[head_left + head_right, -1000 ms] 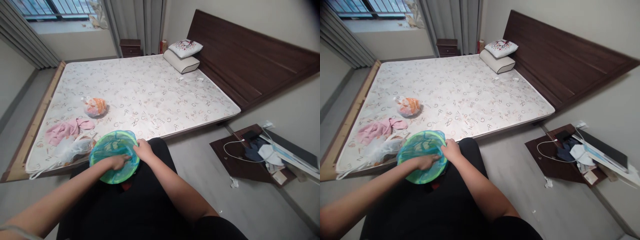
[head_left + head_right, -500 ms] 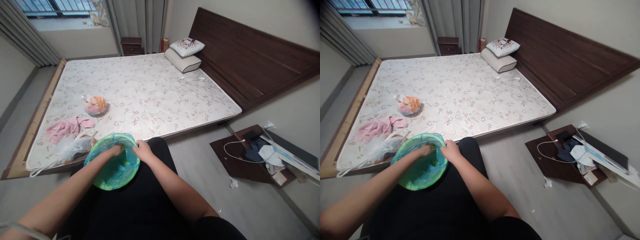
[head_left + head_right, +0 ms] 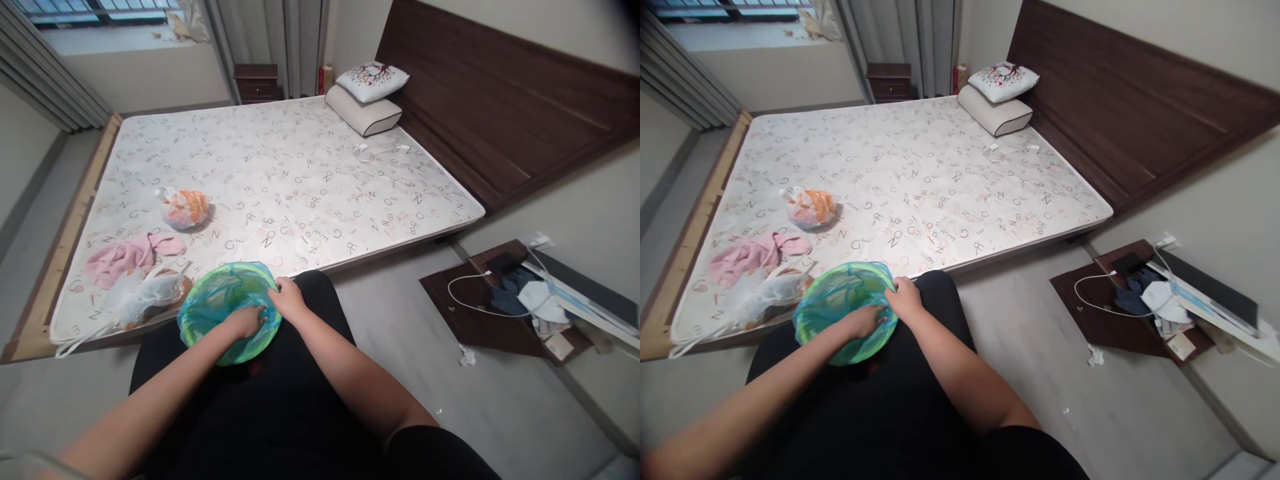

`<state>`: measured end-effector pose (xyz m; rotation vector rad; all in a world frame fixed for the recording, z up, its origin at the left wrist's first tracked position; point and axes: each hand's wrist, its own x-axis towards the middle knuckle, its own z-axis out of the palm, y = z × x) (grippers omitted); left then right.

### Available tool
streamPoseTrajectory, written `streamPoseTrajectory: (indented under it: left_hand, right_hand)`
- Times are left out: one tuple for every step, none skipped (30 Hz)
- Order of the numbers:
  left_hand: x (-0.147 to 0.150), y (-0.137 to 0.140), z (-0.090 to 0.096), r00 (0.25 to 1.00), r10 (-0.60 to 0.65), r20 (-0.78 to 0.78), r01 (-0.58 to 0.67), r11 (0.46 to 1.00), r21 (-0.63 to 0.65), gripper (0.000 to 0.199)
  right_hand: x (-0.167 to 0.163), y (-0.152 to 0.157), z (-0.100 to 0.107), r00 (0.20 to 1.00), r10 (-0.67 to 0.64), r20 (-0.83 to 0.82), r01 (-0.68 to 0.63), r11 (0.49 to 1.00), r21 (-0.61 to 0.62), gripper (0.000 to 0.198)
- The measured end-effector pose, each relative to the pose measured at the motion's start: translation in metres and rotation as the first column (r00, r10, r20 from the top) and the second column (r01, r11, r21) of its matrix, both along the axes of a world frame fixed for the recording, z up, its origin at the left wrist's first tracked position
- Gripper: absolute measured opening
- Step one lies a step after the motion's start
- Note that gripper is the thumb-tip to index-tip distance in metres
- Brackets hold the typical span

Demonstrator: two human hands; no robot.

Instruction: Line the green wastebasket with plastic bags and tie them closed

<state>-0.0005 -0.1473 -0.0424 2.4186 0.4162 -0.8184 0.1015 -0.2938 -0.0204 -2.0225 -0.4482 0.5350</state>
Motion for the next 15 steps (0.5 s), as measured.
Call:
streamPoseTrajectory:
  left_hand:
    - [0.004, 0.005, 0.000, 1.000, 0.000, 0.001, 0.000, 1.000, 0.014, 0.056]
    - [0.009, 0.011, 0.000, 1.000, 0.001, -0.021, -0.001, 1.000, 0.009, 0.057]
    - [0.013, 0.018, 0.000, 0.998, 0.004, -0.062, -0.005, 1.000, -0.010, 0.055]
    - [0.016, 0.025, 0.000, 0.994, 0.010, -0.113, -0.013, 1.000, -0.025, 0.053]
    - [0.019, 0.032, 0.000, 0.985, 0.020, -0.169, -0.025, 0.999, -0.026, 0.052]
    - [0.020, 0.039, -0.001, 0.975, 0.034, -0.218, -0.036, 0.999, -0.006, 0.052]
    - [0.019, 0.044, -0.001, 0.968, 0.049, -0.245, -0.042, 0.999, 0.035, 0.052]
    - [0.018, 0.047, -0.001, 0.967, 0.062, -0.246, -0.044, 0.996, 0.081, 0.054]
    - [0.017, 0.049, -0.001, 0.972, 0.065, -0.226, -0.039, 0.993, 0.116, 0.055]
    - [0.015, 0.048, -0.001, 0.978, 0.055, -0.199, -0.028, 0.991, 0.133, 0.055]
    - [0.014, 0.045, -0.001, 0.986, 0.036, -0.164, -0.014, 0.991, 0.133, 0.053]
    - [0.014, 0.041, -0.002, 0.993, 0.014, -0.121, 0.000, 0.993, 0.118, 0.050]
    - [0.015, 0.035, -0.003, 0.998, 0.000, -0.070, 0.007, 0.996, 0.091, 0.047]
    - [0.017, 0.029, -0.006, 1.000, -0.002, -0.016, 0.003, 0.998, 0.059, 0.045]
    - [0.020, 0.023, -0.009, 0.999, 0.009, 0.037, -0.010, 0.999, 0.030, 0.043]
  right_hand:
    - [0.000, 0.000, -0.001, 1.000, 0.000, -0.001, 0.000, 1.000, 0.008, 0.029]
    - [0.001, 0.000, -0.002, 1.000, 0.000, 0.000, 0.000, 1.000, 0.018, 0.029]
    - [0.001, 0.001, -0.003, 1.000, 0.000, 0.001, 0.000, 1.000, 0.027, 0.028]
    - [0.002, 0.001, -0.004, 1.000, 0.001, 0.003, -0.001, 0.999, 0.034, 0.028]
    - [0.002, 0.001, -0.005, 1.000, 0.003, 0.002, -0.003, 0.999, 0.037, 0.027]
    - [0.003, 0.002, -0.005, 1.000, 0.007, 0.000, -0.007, 0.999, 0.039, 0.027]
    - [0.003, 0.002, -0.006, 1.000, 0.010, -0.004, -0.010, 0.999, 0.038, 0.026]
    - [0.003, 0.003, -0.006, 1.000, 0.013, -0.009, -0.013, 0.999, 0.038, 0.027]
    - [0.003, 0.003, -0.007, 1.000, 0.017, -0.012, -0.016, 0.999, 0.040, 0.027]
    - [0.003, 0.003, -0.007, 1.000, 0.020, -0.012, -0.019, 0.999, 0.044, 0.027]
    - [0.004, 0.003, -0.007, 1.000, 0.022, -0.010, -0.021, 0.999, 0.047, 0.028]
    - [0.004, 0.004, -0.008, 1.000, 0.021, -0.009, -0.020, 0.999, 0.049, 0.028]
    - [0.004, 0.004, -0.008, 1.000, 0.018, -0.008, -0.018, 0.999, 0.049, 0.028]
    - [0.004, 0.004, -0.008, 1.000, 0.014, -0.007, -0.014, 0.999, 0.050, 0.027]
    - [0.004, 0.005, -0.009, 1.000, 0.013, -0.006, -0.012, 0.999, 0.049, 0.027]
